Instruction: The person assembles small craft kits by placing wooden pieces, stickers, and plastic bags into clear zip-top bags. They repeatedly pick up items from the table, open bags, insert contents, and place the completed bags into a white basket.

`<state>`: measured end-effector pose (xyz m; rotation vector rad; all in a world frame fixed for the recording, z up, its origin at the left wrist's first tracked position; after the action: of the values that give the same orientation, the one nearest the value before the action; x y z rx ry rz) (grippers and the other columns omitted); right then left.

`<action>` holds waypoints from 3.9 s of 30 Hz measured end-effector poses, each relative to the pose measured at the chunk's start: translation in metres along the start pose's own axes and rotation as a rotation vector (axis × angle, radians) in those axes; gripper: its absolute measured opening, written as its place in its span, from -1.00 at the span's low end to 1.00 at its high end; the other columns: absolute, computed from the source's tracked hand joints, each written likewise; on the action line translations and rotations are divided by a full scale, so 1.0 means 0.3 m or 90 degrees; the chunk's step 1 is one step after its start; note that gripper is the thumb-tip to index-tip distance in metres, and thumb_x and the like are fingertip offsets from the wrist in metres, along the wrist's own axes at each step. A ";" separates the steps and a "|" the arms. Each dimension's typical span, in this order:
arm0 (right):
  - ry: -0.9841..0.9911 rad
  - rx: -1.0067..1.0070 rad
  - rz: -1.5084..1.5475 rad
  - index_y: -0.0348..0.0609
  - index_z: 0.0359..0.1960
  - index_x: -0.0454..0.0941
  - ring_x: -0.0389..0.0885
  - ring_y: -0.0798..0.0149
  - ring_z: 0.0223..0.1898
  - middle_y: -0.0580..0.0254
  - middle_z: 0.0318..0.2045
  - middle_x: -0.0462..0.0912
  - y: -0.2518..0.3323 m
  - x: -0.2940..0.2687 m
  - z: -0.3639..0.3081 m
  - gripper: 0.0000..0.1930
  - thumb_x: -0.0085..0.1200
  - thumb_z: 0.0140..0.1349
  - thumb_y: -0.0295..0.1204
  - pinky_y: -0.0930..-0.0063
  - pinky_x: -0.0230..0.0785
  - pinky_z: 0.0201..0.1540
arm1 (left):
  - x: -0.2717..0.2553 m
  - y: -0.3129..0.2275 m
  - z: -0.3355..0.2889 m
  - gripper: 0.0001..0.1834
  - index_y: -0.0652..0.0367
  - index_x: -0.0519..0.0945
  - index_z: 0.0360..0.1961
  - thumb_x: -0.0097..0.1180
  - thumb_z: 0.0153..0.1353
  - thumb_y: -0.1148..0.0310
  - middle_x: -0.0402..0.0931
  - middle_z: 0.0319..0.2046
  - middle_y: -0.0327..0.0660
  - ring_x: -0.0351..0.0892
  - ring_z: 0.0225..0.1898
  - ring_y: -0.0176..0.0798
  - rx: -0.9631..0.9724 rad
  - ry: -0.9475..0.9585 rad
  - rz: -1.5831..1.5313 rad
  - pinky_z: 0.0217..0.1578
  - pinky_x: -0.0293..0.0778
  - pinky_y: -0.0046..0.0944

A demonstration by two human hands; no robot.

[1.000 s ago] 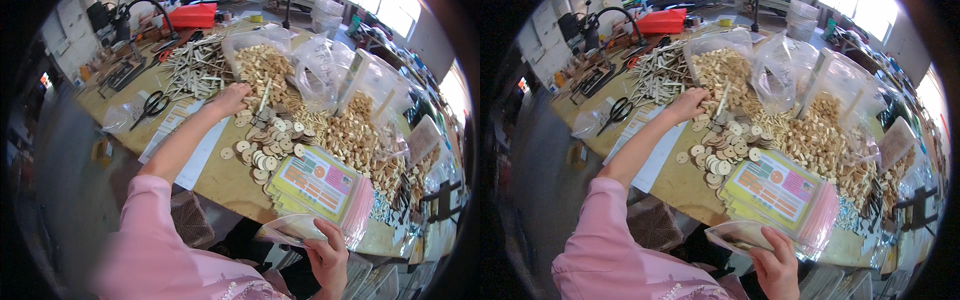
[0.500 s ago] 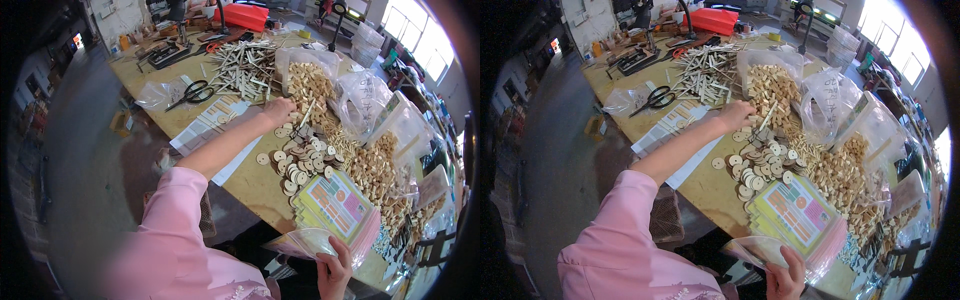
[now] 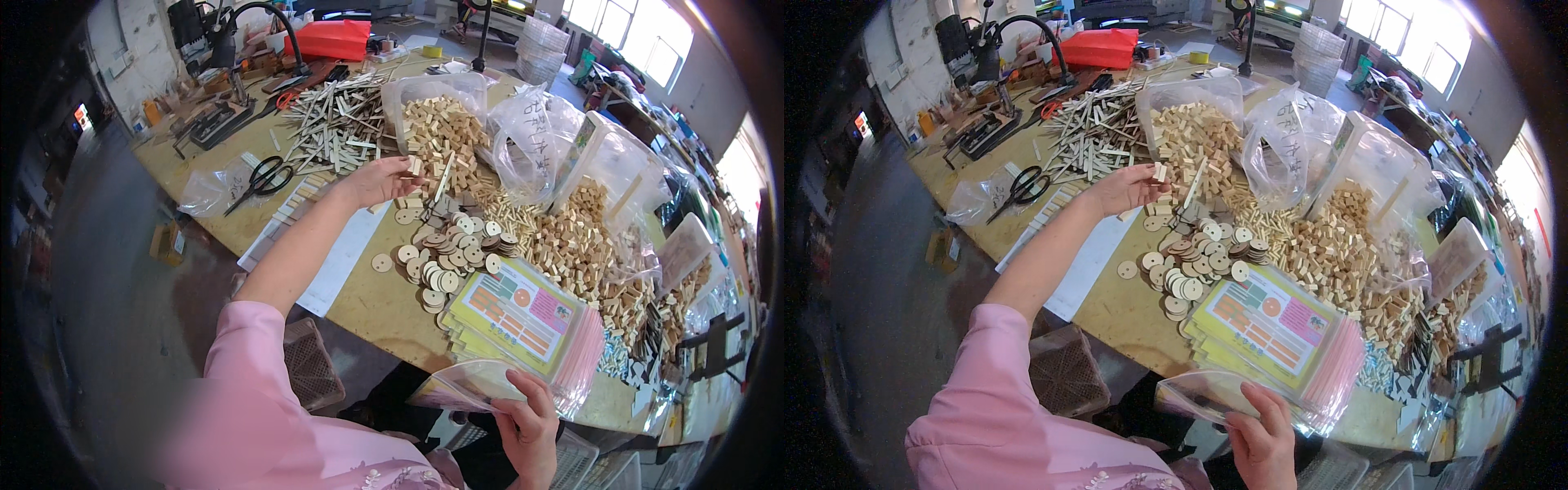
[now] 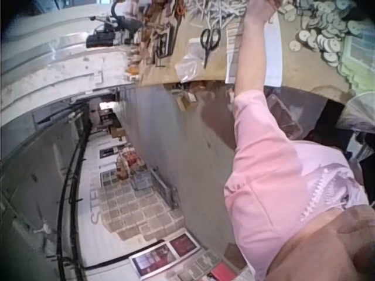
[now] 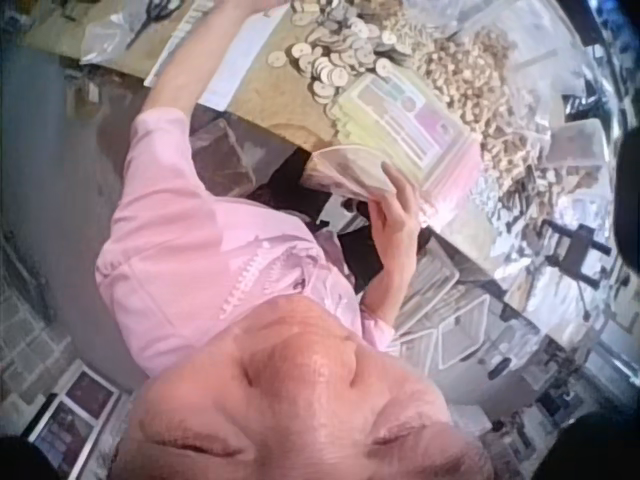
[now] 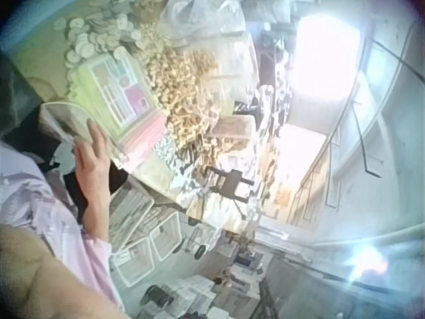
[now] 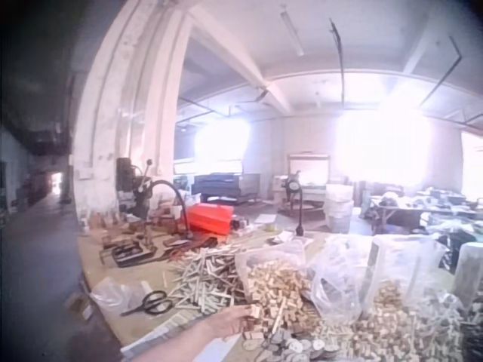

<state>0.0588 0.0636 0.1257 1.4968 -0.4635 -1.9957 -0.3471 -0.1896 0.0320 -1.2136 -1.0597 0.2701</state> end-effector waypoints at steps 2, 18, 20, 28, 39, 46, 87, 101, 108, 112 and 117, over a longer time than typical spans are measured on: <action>-0.002 -0.008 -0.003 -0.20 -0.37 0.65 0.58 -0.11 0.10 0.04 0.02 0.64 0.005 -0.003 0.001 -0.76 0.34 -0.12 -0.70 0.14 0.48 0.07 | -0.003 -0.002 -0.001 -0.66 0.31 0.50 0.10 -0.07 0.49 0.29 0.60 -0.07 -0.08 0.65 -0.05 -0.26 -0.018 0.008 -0.027 -0.11 0.62 -0.35; -0.014 0.007 0.002 -0.19 -0.35 0.66 0.59 -0.10 0.09 0.06 0.05 0.63 0.000 -0.017 -0.018 -0.75 0.35 -0.13 -0.69 0.16 0.50 0.06 | 0.058 0.036 0.079 -0.78 0.07 0.53 -0.20 0.27 0.22 0.27 0.61 -0.35 -0.25 0.62 -0.32 -0.21 0.145 -0.202 0.780 -0.24 0.51 -0.15; -0.017 0.000 -0.007 -0.18 -0.35 0.66 0.59 -0.10 0.09 0.06 0.06 0.63 0.004 -0.024 -0.019 -0.74 0.35 -0.13 -0.68 0.16 0.50 0.06 | 0.037 0.065 0.110 -0.74 0.08 0.51 -0.20 0.29 0.19 0.25 0.62 -0.31 -0.16 0.64 -0.23 -0.05 0.235 -0.203 0.905 -0.17 0.52 -0.10; -0.022 -0.012 -0.029 -0.18 -0.34 0.66 0.59 -0.11 0.09 0.04 0.06 0.63 0.009 -0.041 -0.025 -0.74 0.36 -0.13 -0.66 0.15 0.50 0.06 | 0.105 0.076 0.104 -0.72 0.17 0.44 -0.13 0.24 0.22 0.35 0.58 -0.24 -0.01 0.60 -0.14 0.14 0.310 -0.225 1.062 -0.14 0.51 -0.01; -0.021 -0.038 -0.022 -0.20 -0.33 0.65 0.57 -0.13 0.10 0.00 0.08 0.61 -0.002 -0.062 -0.052 -0.78 0.35 -0.07 -0.64 0.13 0.50 0.06 | 0.101 0.085 0.119 -0.72 0.22 0.50 -0.22 0.29 0.19 0.29 0.65 -0.42 0.04 0.67 -0.27 0.15 0.308 -0.286 1.004 -0.25 0.55 0.01; -0.041 -0.052 -0.022 -0.20 -0.31 0.65 0.57 -0.13 0.11 0.00 0.10 0.59 0.002 -0.091 -0.074 -0.76 0.35 -0.07 -0.63 0.13 0.51 0.05 | 0.109 0.046 0.089 -0.81 0.16 0.54 -0.25 0.29 0.19 0.36 0.65 -0.40 -0.16 0.68 -0.42 -0.20 0.263 -0.278 0.793 -0.37 0.56 -0.19; -0.080 -0.084 -0.076 -0.29 -0.31 0.64 0.52 -0.18 0.19 -0.12 0.17 0.53 0.012 -0.108 -0.266 -0.76 0.32 -0.08 -0.58 0.11 0.48 0.14 | 1.164 0.164 -0.621 -0.73 0.21 0.66 -0.13 0.32 0.09 0.55 0.65 -0.28 -0.07 0.68 -0.26 -0.02 0.258 0.418 0.818 -0.24 0.59 -0.19; -0.093 -0.028 -0.122 -0.20 -0.35 0.63 0.55 -0.23 0.12 -0.11 0.12 0.57 0.011 -0.075 -0.252 -0.79 0.31 -0.06 -0.67 0.09 0.48 0.10 | 0.896 0.163 -0.587 -0.87 0.15 0.62 -0.27 0.25 0.19 0.36 0.63 -0.32 -0.13 0.66 -0.28 -0.05 0.277 0.291 0.978 -0.25 0.57 -0.14; -0.066 -0.018 -0.116 -0.17 -0.25 0.69 0.52 -0.17 0.17 -0.13 0.14 0.57 -0.048 -0.053 -0.244 -0.81 0.29 0.09 -0.64 0.07 0.39 0.19 | 0.376 -0.008 -0.346 -0.80 0.19 0.65 -0.15 0.16 0.20 0.41 0.65 -0.21 -0.01 0.64 -0.15 0.07 0.238 -0.007 1.150 -0.10 0.55 -0.06; -0.057 0.019 -0.111 -0.16 -0.24 0.69 0.52 -0.18 0.17 -0.13 0.13 0.57 -0.070 -0.037 -0.239 -0.81 0.29 0.09 -0.64 0.08 0.38 0.21 | -0.007 -0.179 -0.168 -0.73 0.18 0.67 -0.09 0.18 0.21 0.33 0.66 -0.16 -0.02 0.62 -0.09 0.08 0.250 -0.273 1.247 -0.01 0.52 -0.06; -0.049 0.031 -0.123 -0.16 -0.25 0.68 0.51 -0.16 0.18 -0.14 0.12 0.58 -0.065 -0.022 -0.216 -0.80 0.30 0.08 -0.64 0.08 0.38 0.21 | -0.083 -0.244 0.001 -0.52 0.12 0.64 0.01 0.33 0.11 0.09 0.59 0.03 -0.09 0.47 0.14 0.03 0.089 -0.443 1.303 0.12 0.45 0.02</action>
<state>0.1168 0.0876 0.0991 1.5491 -0.4147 -2.2120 -0.3857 -0.2346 0.0817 -1.6832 0.1261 2.3667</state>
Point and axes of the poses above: each hand's wrist, its own z-axis towards the middle knuckle, its own x-axis out of the palm, y = z × x, the point moved 4 cm from there along z, towards the middle knuckle
